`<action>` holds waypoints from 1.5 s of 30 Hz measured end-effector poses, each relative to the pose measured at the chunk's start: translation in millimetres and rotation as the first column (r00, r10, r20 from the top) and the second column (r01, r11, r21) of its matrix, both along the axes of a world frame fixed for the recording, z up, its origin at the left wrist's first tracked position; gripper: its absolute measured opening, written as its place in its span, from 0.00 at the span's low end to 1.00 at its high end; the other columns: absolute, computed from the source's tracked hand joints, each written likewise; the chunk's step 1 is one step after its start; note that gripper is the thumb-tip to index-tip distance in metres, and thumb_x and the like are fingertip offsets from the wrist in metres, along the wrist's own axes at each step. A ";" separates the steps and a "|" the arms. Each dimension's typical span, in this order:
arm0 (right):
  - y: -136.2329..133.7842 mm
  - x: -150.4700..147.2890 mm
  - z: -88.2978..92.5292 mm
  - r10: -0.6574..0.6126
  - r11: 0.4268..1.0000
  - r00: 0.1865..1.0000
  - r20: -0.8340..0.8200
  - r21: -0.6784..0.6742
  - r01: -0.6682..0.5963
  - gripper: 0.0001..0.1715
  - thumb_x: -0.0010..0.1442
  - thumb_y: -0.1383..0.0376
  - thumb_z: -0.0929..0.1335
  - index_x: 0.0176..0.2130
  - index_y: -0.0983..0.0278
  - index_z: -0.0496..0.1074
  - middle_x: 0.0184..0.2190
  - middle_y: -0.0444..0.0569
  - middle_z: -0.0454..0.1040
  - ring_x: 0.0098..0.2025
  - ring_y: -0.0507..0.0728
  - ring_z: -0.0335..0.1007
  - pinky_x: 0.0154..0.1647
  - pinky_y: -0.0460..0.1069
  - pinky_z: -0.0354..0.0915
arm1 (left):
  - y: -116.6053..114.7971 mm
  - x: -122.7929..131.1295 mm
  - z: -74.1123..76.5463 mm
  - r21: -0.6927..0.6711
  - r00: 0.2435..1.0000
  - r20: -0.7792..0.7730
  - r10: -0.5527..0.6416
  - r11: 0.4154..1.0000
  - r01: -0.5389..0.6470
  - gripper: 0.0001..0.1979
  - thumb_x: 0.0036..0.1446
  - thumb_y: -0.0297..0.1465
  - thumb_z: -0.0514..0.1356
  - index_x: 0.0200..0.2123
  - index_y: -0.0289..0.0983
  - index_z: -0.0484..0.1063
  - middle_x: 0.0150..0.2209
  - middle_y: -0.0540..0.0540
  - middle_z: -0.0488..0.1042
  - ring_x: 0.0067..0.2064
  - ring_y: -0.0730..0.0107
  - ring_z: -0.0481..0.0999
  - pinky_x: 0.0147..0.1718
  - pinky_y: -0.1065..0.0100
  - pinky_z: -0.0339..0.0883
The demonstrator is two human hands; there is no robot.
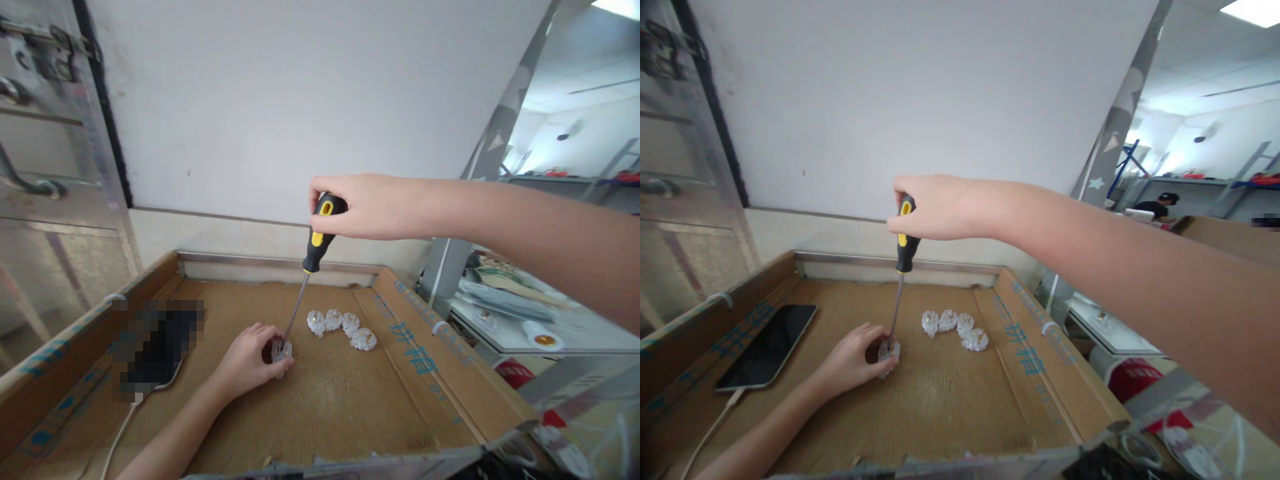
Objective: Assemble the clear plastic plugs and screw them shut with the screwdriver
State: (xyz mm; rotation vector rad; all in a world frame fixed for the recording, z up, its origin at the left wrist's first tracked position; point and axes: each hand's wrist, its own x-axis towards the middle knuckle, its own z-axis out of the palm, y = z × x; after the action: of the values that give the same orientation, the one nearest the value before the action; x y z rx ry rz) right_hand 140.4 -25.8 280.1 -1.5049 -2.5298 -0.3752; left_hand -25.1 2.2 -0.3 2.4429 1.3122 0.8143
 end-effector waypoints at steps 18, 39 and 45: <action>-10.9 -9.2 6.9 0.055 0.959 0.997 -0.044 -0.277 -0.065 0.10 0.53 0.64 0.64 0.38 0.59 0.69 0.27 0.43 0.71 0.24 0.51 0.64 0.23 0.46 0.55 | 1.3 0.1 -0.9 0.032 0.999 0.024 -0.047 0.998 0.047 0.13 0.48 0.42 0.61 0.34 0.41 0.71 0.32 0.48 0.72 0.36 0.62 0.71 0.35 0.65 0.63; -8.1 -20.6 7.9 0.104 0.984 0.989 0.107 -0.156 -0.087 0.10 0.51 0.65 0.67 0.37 0.60 0.73 0.33 0.45 0.74 0.32 0.54 0.69 0.27 0.46 0.59 | 1.5 0.0 -1.8 0.002 0.997 0.049 -0.061 0.998 0.061 0.10 0.50 0.37 0.59 0.35 0.40 0.72 0.31 0.48 0.73 0.35 0.63 0.71 0.35 0.66 0.64; -8.3 -16.2 5.9 0.118 0.987 0.993 -0.015 -0.107 -0.119 0.14 0.56 0.64 0.63 0.43 0.59 0.69 0.37 0.45 0.74 0.34 0.53 0.69 0.29 0.46 0.59 | 1.5 0.6 -1.6 -0.007 0.998 0.028 -0.050 0.999 0.051 0.10 0.50 0.37 0.59 0.36 0.40 0.71 0.32 0.47 0.73 0.37 0.62 0.71 0.36 0.65 0.64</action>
State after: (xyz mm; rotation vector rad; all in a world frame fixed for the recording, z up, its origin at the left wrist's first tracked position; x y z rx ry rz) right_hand 124.2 -34.1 286.0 -1.3781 -2.6560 -0.2175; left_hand -24.5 3.7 -1.9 2.4394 1.2364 0.8260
